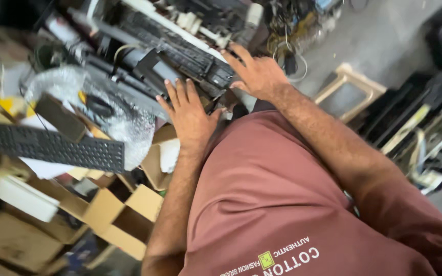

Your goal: The person disassembles and adjusts internal components of a printer using a tool and by hand.

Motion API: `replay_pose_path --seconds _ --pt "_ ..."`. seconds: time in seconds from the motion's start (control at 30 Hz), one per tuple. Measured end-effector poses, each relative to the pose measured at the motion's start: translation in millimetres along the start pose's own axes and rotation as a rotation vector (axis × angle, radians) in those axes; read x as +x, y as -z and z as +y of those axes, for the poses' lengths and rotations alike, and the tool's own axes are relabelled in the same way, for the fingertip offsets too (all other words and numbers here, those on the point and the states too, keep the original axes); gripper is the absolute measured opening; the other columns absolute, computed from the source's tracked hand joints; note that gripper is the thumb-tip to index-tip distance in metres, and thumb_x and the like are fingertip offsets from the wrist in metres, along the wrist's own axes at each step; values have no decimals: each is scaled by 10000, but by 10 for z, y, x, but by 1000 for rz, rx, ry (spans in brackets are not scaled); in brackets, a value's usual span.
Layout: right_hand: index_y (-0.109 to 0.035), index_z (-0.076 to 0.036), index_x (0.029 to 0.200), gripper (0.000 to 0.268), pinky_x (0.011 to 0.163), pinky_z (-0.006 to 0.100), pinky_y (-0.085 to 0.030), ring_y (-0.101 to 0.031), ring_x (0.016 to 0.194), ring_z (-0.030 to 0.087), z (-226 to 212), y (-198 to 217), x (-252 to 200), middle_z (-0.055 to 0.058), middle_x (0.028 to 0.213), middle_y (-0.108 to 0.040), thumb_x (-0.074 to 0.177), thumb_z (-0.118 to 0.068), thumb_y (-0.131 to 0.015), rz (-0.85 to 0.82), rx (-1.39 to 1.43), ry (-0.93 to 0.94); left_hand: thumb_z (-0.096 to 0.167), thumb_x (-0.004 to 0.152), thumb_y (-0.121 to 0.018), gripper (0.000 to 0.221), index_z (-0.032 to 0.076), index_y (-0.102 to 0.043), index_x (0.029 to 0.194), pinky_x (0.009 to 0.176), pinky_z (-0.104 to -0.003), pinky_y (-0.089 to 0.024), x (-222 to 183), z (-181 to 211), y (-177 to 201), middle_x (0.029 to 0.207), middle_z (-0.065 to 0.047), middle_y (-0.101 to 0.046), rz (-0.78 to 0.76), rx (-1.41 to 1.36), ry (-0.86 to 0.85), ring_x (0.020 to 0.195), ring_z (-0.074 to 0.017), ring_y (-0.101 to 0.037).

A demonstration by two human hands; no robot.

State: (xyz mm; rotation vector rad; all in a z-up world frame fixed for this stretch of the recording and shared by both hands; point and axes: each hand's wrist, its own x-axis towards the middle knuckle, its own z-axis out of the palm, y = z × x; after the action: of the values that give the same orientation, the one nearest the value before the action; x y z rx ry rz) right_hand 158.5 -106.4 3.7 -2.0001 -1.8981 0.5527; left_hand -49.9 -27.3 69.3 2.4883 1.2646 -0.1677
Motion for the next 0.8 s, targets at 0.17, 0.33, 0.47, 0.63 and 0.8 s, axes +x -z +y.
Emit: replay_pose_path --seconds 0.17,0.33,0.47,0.63,0.8 --pt "-316 -106 1578 941 717 484 -565 -717 914 365 159 -137 148 171 1186 -666 864 -430 -835 -191 -99 -127 509 647 -914 1085 -57 -452 1449 1197 -690 -115 -128 -127 -91 1569 -290 -342 38 -122 112 1511 -463 -195" --pt "-314 -62 1535 932 771 477 -568 -721 935 380 255 -265 92 185 1152 -711 829 -361 -845 -124 -28 -162 459 680 -924 1039 -42 -471 1470 1231 -627 -185 -206 -248 -222 1619 -262 -315 124 -231 109 1539 -446 -196" --pt "-343 -61 1489 880 758 491 -560 -727 919 380 280 -288 99 158 1099 -739 824 -345 -845 -78 -7 -165 449 638 -936 1039 -17 -485 1450 1228 -615 -182 -197 -263 -193 1608 -226 -326 70 -213 139 1528 -413 -208" --pt "-364 -66 1455 840 768 508 -558 -713 887 407 290 -226 142 191 1043 -717 828 -358 -840 -189 -80 -174 470 590 -954 1069 14 -493 1440 1216 -630 -172 -219 -262 -87 1604 -225 -327 34 -249 146 1525 -415 -209" --pt "-371 -52 1432 835 755 511 -559 -700 927 418 314 -172 220 223 1201 -668 808 -351 -838 -197 -73 -95 473 643 -961 1121 -41 -422 1481 1216 -631 -181 -262 -274 -138 1586 -281 -323 157 -410 165 1507 -464 -211"
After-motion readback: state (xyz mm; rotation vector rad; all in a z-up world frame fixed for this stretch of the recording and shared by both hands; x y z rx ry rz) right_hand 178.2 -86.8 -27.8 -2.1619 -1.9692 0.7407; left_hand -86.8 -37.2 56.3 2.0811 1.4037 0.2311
